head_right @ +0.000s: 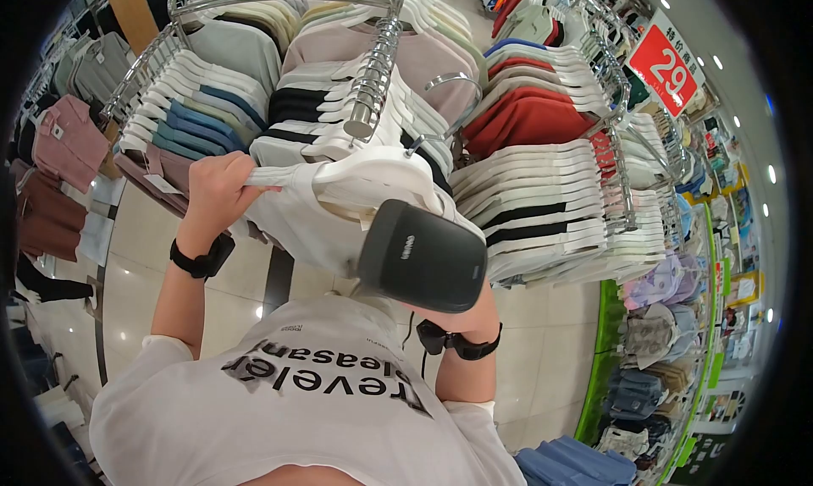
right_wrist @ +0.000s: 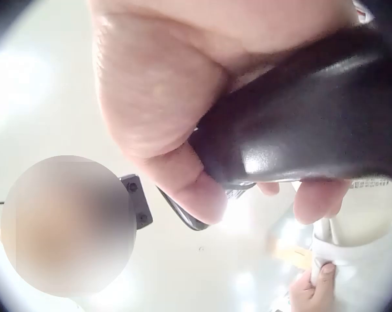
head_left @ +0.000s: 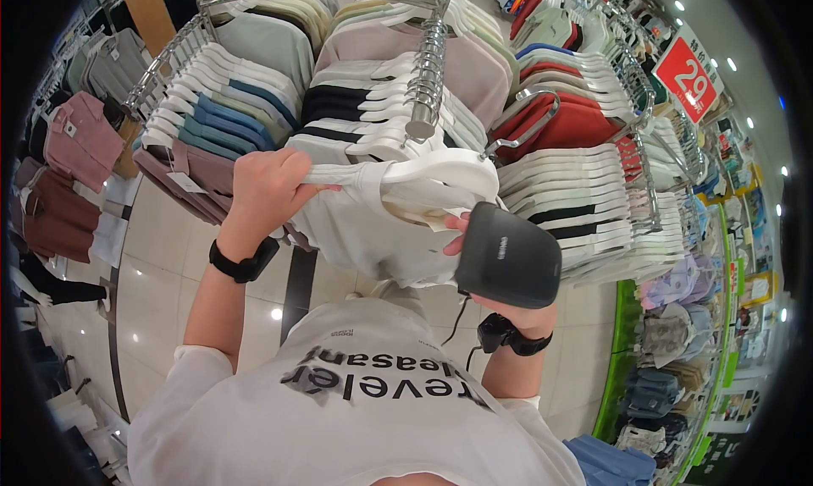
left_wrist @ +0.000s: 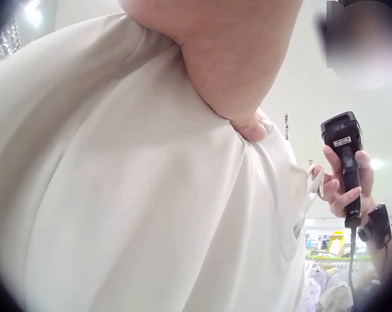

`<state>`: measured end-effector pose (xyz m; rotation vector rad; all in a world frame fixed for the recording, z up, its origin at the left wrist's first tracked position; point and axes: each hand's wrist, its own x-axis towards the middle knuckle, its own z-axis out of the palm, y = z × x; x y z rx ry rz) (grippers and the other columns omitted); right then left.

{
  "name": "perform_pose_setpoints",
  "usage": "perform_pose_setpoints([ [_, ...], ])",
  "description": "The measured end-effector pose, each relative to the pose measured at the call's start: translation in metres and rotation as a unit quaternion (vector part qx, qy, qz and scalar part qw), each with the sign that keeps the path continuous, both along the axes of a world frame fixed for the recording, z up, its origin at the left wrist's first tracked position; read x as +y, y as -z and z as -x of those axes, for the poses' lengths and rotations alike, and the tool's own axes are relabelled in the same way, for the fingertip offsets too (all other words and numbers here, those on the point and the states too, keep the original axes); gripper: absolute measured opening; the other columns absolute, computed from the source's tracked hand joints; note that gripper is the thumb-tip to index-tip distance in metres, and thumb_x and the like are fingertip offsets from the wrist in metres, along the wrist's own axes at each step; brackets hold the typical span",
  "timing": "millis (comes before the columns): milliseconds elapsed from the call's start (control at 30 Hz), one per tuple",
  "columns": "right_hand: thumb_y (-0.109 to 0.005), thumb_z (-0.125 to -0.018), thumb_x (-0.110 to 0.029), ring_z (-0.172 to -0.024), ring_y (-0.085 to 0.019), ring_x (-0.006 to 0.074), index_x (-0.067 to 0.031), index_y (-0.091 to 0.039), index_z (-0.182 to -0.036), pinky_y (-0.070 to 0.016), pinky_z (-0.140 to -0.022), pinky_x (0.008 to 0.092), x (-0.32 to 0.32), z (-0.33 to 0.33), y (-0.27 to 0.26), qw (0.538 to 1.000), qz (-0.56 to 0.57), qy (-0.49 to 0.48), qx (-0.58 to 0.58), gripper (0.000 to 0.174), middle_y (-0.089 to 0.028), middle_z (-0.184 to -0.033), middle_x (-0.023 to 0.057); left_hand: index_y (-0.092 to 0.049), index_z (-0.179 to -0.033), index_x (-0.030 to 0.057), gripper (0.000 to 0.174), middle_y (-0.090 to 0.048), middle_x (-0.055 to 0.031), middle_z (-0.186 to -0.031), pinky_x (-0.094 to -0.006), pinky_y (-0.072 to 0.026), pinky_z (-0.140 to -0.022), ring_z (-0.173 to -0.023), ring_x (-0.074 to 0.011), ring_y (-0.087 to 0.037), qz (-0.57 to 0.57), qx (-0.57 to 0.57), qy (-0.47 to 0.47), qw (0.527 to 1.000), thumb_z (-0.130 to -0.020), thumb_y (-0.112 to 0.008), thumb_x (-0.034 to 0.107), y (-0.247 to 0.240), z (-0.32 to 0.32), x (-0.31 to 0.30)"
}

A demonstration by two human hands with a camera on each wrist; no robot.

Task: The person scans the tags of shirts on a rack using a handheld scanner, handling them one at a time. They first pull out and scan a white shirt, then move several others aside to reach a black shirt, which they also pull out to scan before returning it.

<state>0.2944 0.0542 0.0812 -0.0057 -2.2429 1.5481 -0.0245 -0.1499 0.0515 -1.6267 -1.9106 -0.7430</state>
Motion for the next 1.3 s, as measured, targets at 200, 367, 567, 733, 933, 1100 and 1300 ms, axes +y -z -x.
perform_pose_setpoints([
  [200,-0.076,-0.081,-0.013,-0.149,-0.033,0.0522,0.0021,-0.037,-0.157,-0.0563,-0.072,0.0262,-0.014,0.012,-0.019,0.918,0.366,-0.124,0.091,0.087,-0.042,-0.159,0.028,-0.049,-0.07,0.0078,0.044,-0.049,-0.0075,-0.064,-0.038,-0.0384,-0.05,-0.054,-0.029,-0.053,0.004,0.014,0.004,1.0,-0.074,-0.085,0.033,0.0,0.002,0.001],
  [367,-0.072,-0.08,-0.005,-0.153,-0.022,0.0555,-0.0039,-0.039,-0.158,-0.057,-0.065,0.0257,0.002,0.006,-0.013,0.843,0.503,-0.168,0.085,0.085,-0.043,-0.16,0.0216,-0.047,-0.07,0.0082,0.046,-0.049,-0.007,-0.064,-0.0374,-0.0375,-0.049,-0.053,-0.0283,-0.051,-0.008,0.029,0.0,1.0,-0.075,-0.085,0.034,0.001,0.002,0.003],
  [567,-0.07,-0.08,-0.007,-0.145,-0.037,0.0567,0.0055,-0.044,-0.151,-0.0537,-0.06,0.0262,-0.007,0.008,-0.001,0.898,0.437,-0.045,0.006,0.077,-0.051,-0.152,0.0246,-0.049,-0.071,0.0094,0.045,-0.051,-0.0067,-0.062,-0.0376,-0.0397,-0.048,-0.053,-0.0293,-0.054,-0.023,-0.006,-0.023,0.999,-0.074,-0.086,0.036,-0.004,0.006,0.002],
  [733,-0.072,-0.083,0.003,-0.122,-0.067,0.0318,0.0043,-0.055,-0.14,-0.0528,-0.074,0.0287,-0.021,0.016,-0.006,0.921,0.386,0.019,-0.041,0.06,-0.066,-0.136,0.02,-0.046,-0.069,0.0067,0.05,-0.049,-0.0096,-0.062,-0.0387,-0.0379,-0.049,-0.053,-0.0319,-0.05,-0.055,-0.047,-0.04,0.997,-0.076,-0.086,0.036,-0.016,0.01,0.002],
  [933,-0.08,-0.081,0.002,-0.08,-0.063,0.0113,-0.0009,-0.066,-0.12,-0.0528,-0.074,0.0292,-0.013,0.006,0.025,0.947,0.286,0.123,-0.081,0.041,-0.074,-0.103,0.0049,-0.047,-0.07,0.0065,0.049,-0.047,-0.0103,-0.06,-0.0389,-0.0366,-0.049,-0.053,-0.0321,-0.048,-0.064,-0.052,-0.076,0.994,-0.08,-0.085,0.036,-0.023,0.024,0.004],
  [1100,-0.082,-0.081,0.001,-0.082,-0.066,0.0122,-0.0022,-0.069,-0.116,-0.0535,-0.075,0.0299,-0.017,-0.002,0.047,0.949,0.23,0.201,-0.074,0.037,-0.072,-0.097,0.0033,-0.057,-0.074,0.0026,0.041,-0.052,-0.0137,-0.063,-0.0391,-0.0397,-0.052,-0.056,-0.0344,-0.051,-0.045,-0.068,-0.108,0.991,-0.084,-0.083,0.033,-0.029,0.028,0.007],
  [1300,-0.08,-0.083,0.002,-0.088,-0.069,0.0134,0.0019,-0.071,-0.109,-0.0547,-0.08,0.0293,-0.031,-0.007,0.073,0.956,0.12,0.258,-0.069,0.027,-0.076,-0.1,0.007,-0.047,-0.07,0.0061,0.051,-0.047,-0.0102,-0.06,-0.0395,-0.0365,-0.049,-0.053,-0.0318,-0.047,-0.061,-0.041,-0.111,0.991,-0.086,-0.082,0.04,-0.025,0.035,0.013],
])
